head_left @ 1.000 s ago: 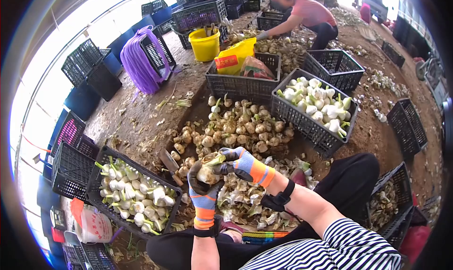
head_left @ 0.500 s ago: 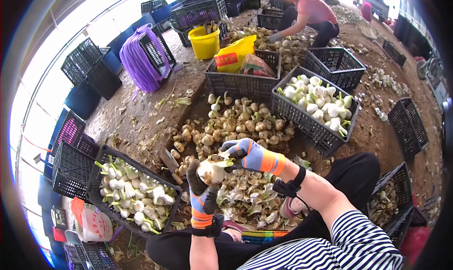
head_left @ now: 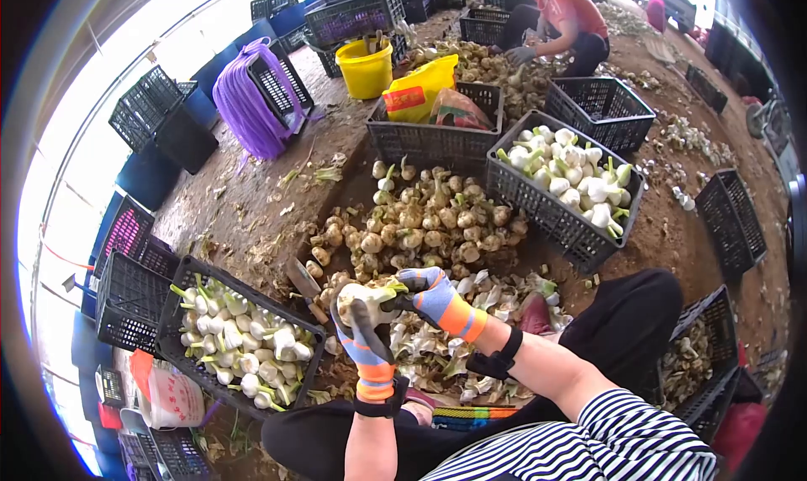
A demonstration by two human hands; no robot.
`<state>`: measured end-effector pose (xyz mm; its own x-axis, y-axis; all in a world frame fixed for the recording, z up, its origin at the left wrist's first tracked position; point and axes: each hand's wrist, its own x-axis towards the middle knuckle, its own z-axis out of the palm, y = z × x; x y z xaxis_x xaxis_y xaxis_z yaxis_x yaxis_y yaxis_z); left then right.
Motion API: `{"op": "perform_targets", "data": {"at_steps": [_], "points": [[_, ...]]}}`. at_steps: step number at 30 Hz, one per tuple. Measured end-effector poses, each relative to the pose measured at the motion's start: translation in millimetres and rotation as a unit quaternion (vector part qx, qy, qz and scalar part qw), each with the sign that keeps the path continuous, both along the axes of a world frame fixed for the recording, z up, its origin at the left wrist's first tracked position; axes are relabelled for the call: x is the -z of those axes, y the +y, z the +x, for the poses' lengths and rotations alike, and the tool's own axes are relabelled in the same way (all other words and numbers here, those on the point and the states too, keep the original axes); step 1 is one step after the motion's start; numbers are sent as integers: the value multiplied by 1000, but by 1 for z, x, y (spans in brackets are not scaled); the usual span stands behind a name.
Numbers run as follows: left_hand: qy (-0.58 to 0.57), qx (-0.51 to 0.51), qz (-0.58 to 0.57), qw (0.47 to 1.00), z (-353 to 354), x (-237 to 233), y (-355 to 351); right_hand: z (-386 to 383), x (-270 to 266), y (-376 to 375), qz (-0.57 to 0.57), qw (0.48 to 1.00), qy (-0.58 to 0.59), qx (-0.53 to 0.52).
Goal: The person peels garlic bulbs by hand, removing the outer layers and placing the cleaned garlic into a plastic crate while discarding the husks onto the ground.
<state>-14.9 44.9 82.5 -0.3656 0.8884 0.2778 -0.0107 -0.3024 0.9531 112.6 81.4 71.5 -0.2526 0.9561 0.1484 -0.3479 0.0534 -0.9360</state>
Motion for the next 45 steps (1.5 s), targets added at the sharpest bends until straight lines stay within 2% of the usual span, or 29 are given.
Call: {"op": "perform_targets", "data": {"at_steps": [2, 3, 5, 6, 7, 8, 9, 10, 12, 14, 16, 22, 23, 26, 28, 30, 32, 35, 40, 44, 45], "points": [[-129, 70, -120, 982, -12, -4, -2, 2, 7, 5, -4, 999, 25, -20], [-131, 69, -120, 982, -14, -6, -1, 4, 6, 5, -39, 996, 56, -54], [-343, 180, -162, 908, -17, -10, 5, 8, -5, -1, -98, 987, 88, -90], [-345, 178, -161, 907, -26, 2, 8, 9, -2, 0, -98, 987, 87, -92], [-246, 203, -159, 934, -38, 23, 13, 9, 2, 1, -98, 990, 76, -64], [-144, 227, -155, 951, -40, 24, 17, 9, 0, 2, -97, 992, 67, -34], [-77, 155, -28, 984, -24, 24, 13, 9, -4, -1, -76, 997, 15, 10], [-74, 146, 34, 986, -18, 34, 16, 7, -2, -4, -76, 997, 15, 12], [-26, 137, -4, 990, -21, 37, 13, -1, -4, -15, 69, 994, -63, 52], [-28, 150, -42, 987, -25, 30, 14, 5, -6, -11, -33, 999, -21, 13], [-31, 166, -82, 982, -25, 16, 9, 10, -5, -6, -139, 983, 117, -18], [70, 195, -82, 975, -30, -2, 6, 11, -12, -12, -181, 978, 100, -3], [39, 206, -97, 973, -30, -3, 6, 11, -11, -12, -189, 975, 113, -4], [72, 218, -87, 969, -38, 3, 9, 15, -10, -13, -206, 971, 118, -25], [60, 236, -87, 966, -39, -2, 5, 14, -4, -12, -207, 966, 154, -20], [13, 290, -94, 952, -41, -1, 5, 18, 0, -11, -189, 972, 133, -34], [31, 288, -105, 951, -44, -4, 1, 18, 3, -15, -204, 968, 143, -24], [-25, 321, -159, 933, -46, -4, 0, 17, 12, -13, -199, 968, 152, -36], [-1, 329, -161, 930, -49, -3, 0, 17, 14, -13, -212, 965, 147, -42], [5, 359, -140, 923, -52, 4, -1, 21, 6, -10, -251, 959, 122, 43], [-29, 369, -160, 915, -51, 10, -2, 22, 0, -10, -248, 963, 97, 47]]}}
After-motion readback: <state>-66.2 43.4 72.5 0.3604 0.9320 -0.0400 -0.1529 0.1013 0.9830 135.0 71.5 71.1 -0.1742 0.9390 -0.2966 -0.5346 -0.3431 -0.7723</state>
